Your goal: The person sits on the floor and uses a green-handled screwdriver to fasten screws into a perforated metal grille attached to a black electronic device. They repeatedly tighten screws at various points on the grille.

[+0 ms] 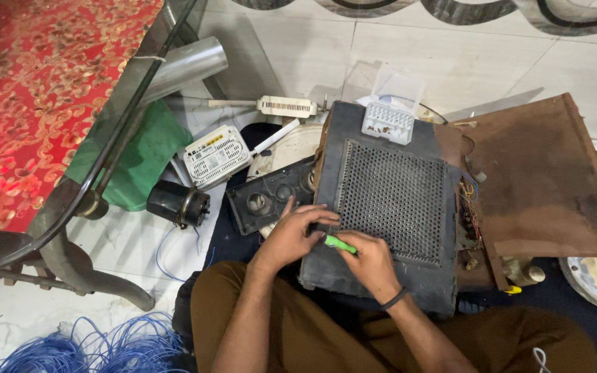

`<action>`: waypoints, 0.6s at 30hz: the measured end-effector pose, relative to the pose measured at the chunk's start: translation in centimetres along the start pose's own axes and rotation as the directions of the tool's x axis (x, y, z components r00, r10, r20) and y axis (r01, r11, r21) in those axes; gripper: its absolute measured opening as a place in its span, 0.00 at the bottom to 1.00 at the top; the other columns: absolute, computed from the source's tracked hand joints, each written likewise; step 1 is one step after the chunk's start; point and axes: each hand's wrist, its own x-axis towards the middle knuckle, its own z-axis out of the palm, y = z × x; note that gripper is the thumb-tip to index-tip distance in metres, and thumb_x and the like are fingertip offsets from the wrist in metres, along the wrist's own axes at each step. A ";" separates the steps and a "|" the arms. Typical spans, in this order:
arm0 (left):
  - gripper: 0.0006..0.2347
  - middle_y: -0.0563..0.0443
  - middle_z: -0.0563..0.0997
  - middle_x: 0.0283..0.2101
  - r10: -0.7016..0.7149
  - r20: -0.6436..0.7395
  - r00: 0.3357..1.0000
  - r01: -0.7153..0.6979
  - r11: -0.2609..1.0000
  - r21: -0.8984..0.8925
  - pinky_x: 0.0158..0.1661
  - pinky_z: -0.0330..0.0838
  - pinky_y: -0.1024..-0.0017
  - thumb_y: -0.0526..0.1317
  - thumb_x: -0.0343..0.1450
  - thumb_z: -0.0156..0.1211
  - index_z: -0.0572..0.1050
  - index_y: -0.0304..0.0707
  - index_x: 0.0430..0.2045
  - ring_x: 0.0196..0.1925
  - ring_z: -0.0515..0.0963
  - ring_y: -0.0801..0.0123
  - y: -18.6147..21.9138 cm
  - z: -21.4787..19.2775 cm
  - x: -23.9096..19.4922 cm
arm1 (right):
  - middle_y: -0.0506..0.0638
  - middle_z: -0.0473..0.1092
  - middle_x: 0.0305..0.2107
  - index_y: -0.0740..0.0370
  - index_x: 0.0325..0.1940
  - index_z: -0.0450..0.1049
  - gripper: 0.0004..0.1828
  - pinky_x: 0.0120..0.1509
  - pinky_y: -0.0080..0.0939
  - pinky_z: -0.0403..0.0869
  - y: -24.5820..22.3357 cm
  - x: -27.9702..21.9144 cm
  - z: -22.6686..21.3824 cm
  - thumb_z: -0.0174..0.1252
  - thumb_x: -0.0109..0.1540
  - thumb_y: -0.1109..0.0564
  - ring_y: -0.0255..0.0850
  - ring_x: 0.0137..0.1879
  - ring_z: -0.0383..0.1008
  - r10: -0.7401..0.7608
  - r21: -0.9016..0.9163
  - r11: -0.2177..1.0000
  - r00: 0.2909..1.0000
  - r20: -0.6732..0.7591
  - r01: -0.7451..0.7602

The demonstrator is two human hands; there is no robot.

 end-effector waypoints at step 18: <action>0.15 0.62 0.85 0.43 -0.008 0.046 0.999 0.011 0.997 -0.071 0.71 0.20 0.38 0.30 0.62 0.70 0.79 0.44 0.40 0.66 0.72 0.69 -0.3 -0.1 0.0 | 0.48 0.77 0.44 0.59 0.44 0.82 0.15 0.42 0.37 0.79 -2.1 -0.7 -0.7 0.68 0.53 0.65 0.41 0.41 0.81 -0.083 -0.084 0.993 0.996 -0.041 0.079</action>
